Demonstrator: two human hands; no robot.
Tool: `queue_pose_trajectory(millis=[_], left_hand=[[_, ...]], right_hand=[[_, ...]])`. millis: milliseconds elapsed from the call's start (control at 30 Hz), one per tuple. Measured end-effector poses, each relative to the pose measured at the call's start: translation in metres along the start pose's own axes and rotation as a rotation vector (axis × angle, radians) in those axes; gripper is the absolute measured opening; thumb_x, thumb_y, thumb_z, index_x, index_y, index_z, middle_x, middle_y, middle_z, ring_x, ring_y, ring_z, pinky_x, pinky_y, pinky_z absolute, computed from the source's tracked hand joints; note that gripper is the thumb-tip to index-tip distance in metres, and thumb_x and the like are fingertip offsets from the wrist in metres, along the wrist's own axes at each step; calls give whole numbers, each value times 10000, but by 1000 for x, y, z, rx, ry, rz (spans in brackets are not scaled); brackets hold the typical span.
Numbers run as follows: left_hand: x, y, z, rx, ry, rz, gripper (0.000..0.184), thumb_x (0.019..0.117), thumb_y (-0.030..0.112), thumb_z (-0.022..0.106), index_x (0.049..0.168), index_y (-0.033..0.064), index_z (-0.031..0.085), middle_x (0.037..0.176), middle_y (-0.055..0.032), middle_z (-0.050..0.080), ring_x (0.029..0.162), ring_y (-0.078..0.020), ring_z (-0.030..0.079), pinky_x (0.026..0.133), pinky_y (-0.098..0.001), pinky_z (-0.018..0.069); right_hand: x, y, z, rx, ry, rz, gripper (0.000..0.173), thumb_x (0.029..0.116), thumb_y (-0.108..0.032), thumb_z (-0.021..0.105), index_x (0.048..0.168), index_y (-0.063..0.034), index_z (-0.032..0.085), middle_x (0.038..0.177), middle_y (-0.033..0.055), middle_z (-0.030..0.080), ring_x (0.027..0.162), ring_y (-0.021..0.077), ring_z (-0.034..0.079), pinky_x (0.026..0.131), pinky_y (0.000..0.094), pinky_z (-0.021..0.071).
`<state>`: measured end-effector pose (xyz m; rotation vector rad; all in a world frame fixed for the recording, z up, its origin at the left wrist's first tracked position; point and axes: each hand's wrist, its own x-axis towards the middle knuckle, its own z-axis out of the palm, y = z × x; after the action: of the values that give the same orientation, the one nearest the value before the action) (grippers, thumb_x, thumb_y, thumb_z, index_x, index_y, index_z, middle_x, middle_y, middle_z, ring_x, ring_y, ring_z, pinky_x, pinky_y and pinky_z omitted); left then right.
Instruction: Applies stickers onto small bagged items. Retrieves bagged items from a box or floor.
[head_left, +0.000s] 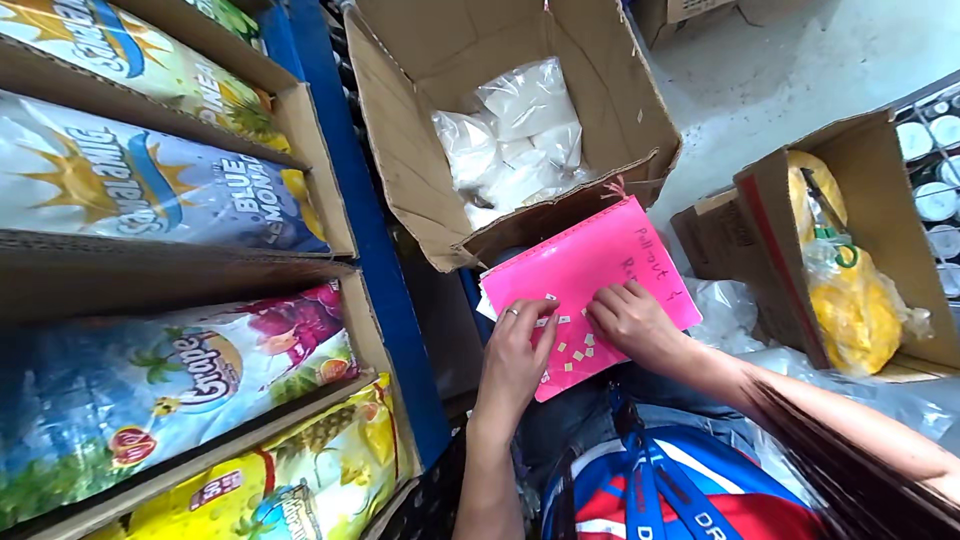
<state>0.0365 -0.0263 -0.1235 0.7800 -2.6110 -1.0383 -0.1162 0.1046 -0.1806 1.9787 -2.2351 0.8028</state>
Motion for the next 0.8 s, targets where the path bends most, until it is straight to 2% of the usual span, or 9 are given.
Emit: queue_pose_trajectory(millis=[233,467,800], left_hand=[[-1,2,11,-13,-37,16,209,987,136,608,1093,11,737,1044,-134,728,1000,-237,703,897,-342,567],[0,5,11,-14,-22,33,206,984,126,610,1094,8,738,1043,-135,731,993,-232,707,892,-336,568],[1,1,9,-3,-3,38,204,988,130,605,1088,17,742,1034,-129,731,978,-225,707,876,-324,569]], right_hand=[[-3,-1,-1,34,5,4,147,975,-85,600,909,-7,707,844,140,683,744,285,663,646,395,501],[0,-7,-3,-34,3,-24,135,937,27,582,891,15,708,822,145,679,746,297,671,695,417,518],[-1,2,4,16,57,-11,133,941,-60,620,857,-5,706,821,139,691,752,289,673,708,398,521]])
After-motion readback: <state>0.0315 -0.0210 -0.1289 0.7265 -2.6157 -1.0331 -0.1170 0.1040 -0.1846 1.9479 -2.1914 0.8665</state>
